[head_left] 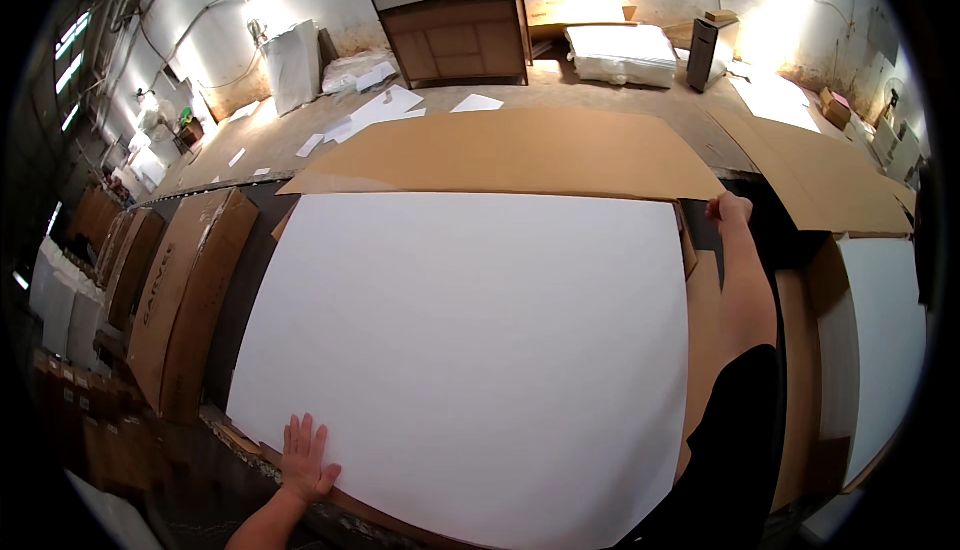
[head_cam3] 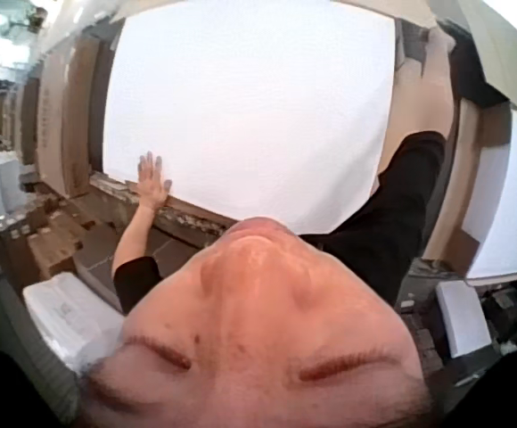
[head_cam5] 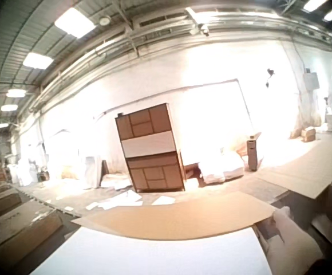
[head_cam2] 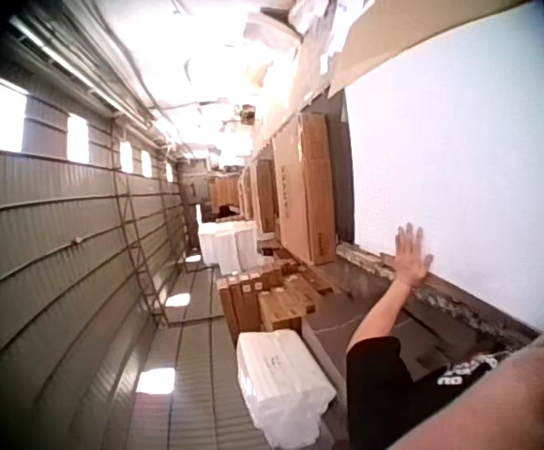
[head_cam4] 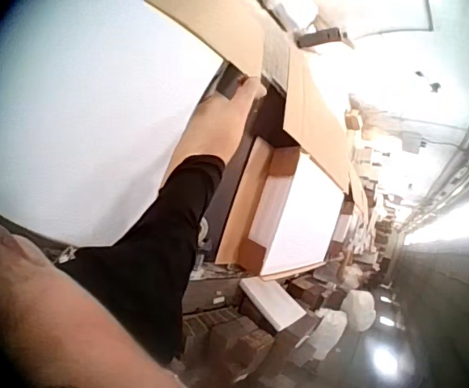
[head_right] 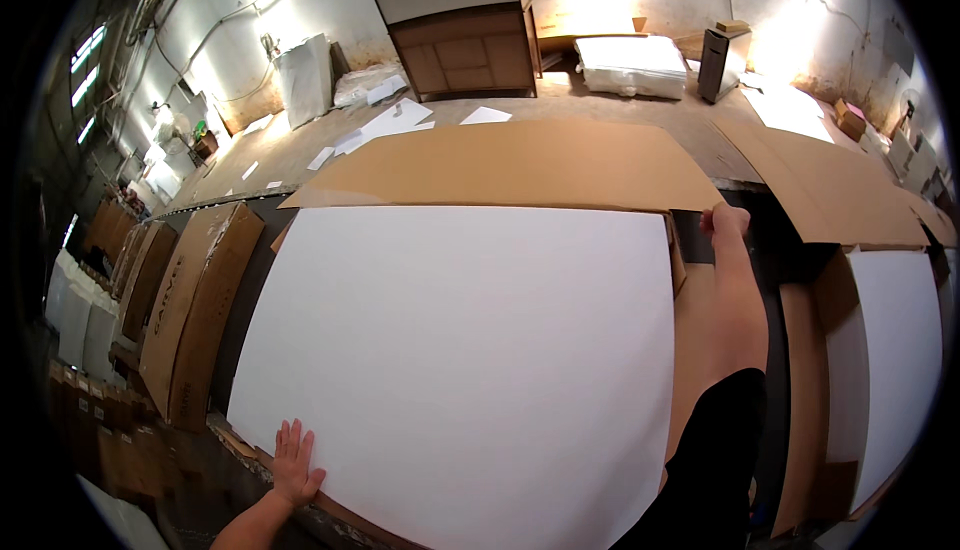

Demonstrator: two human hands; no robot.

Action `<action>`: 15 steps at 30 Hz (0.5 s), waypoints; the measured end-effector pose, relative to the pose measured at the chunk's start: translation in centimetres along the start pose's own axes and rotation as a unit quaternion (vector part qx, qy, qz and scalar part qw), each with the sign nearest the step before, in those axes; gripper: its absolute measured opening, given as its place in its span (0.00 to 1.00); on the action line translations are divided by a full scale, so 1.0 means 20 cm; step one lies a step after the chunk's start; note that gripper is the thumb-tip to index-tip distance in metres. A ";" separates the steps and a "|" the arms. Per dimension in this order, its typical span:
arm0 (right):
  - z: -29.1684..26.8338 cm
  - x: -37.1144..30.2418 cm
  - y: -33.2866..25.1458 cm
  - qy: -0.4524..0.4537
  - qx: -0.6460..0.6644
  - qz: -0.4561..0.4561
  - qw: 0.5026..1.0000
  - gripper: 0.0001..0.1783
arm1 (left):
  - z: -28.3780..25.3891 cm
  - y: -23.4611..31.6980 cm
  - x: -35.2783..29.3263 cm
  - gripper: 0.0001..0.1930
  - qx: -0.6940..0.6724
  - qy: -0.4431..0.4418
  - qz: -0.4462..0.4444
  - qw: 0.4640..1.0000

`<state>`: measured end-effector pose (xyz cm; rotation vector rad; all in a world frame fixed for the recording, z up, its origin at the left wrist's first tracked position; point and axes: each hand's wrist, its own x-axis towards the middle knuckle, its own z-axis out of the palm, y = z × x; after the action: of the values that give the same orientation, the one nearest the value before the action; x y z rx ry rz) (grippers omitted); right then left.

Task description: The person seals cardboard boxes using a tape dispenser and adds foam padding to one box.

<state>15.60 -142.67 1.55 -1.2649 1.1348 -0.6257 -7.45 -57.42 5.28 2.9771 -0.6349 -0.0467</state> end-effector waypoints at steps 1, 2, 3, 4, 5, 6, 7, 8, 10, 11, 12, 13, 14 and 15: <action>0.08 -0.03 -0.05 0.041 -0.018 0.004 0.999 0.09 | -0.01 0.01 -0.01 0.37 -0.007 0.000 0.001 1.000; 0.19 -0.16 -0.12 0.068 -0.044 0.025 0.996 0.09 | -0.03 0.03 -0.04 0.36 -0.011 0.001 -0.006 1.000; 0.16 -0.10 -0.13 0.094 -0.098 0.034 0.990 0.10 | -0.03 0.04 -0.02 0.36 -0.009 0.006 -0.004 1.000; 0.18 -0.05 -0.14 0.147 -0.131 0.082 0.977 0.11 | -0.04 0.04 -0.03 0.36 -0.008 0.012 -0.024 1.000; 0.16 -0.04 -0.05 0.100 -0.134 0.056 0.984 0.22 | -0.04 0.04 -0.04 0.35 -0.005 0.024 -0.012 1.000; 0.20 -0.02 0.07 0.087 -0.067 0.081 0.991 0.27 | -0.05 0.04 -0.02 0.35 0.000 0.038 0.000 0.999; 0.19 0.06 0.17 0.081 0.000 0.103 0.991 0.31 | -0.04 0.04 0.00 0.34 0.018 0.038 0.006 0.999; 0.18 0.15 0.25 0.024 0.161 0.125 0.979 0.30 | -0.03 0.06 0.03 0.34 0.016 0.045 -0.006 0.999; 0.11 0.35 0.29 -0.050 0.273 0.074 0.958 0.26 | -0.03 0.06 0.09 0.34 0.003 0.039 0.025 0.999; 0.37 0.22 0.27 -0.086 0.240 0.065 0.965 0.26 | -0.03 0.04 0.01 0.33 0.006 0.037 -0.009 0.999; 0.41 0.23 0.27 -0.145 0.257 0.098 0.950 0.23 | -0.03 0.04 -0.02 0.33 0.010 0.043 -0.034 0.998; 0.41 0.30 0.29 -0.122 0.268 0.109 0.949 0.20 | -0.03 0.05 -0.02 0.33 0.012 0.047 -0.021 0.999; 0.38 0.38 0.33 -0.107 0.258 0.127 0.952 0.19 | -0.04 0.05 -0.02 0.33 0.012 0.050 -0.005 0.999; 0.23 0.54 0.35 -0.103 0.234 0.104 0.961 0.19 | -0.03 0.04 0.03 0.33 0.004 0.048 0.008 0.999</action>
<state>22.39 -148.58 -8.77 -0.7725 0.8658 -0.5488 -7.23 -58.38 5.99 2.9608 -0.6484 0.0989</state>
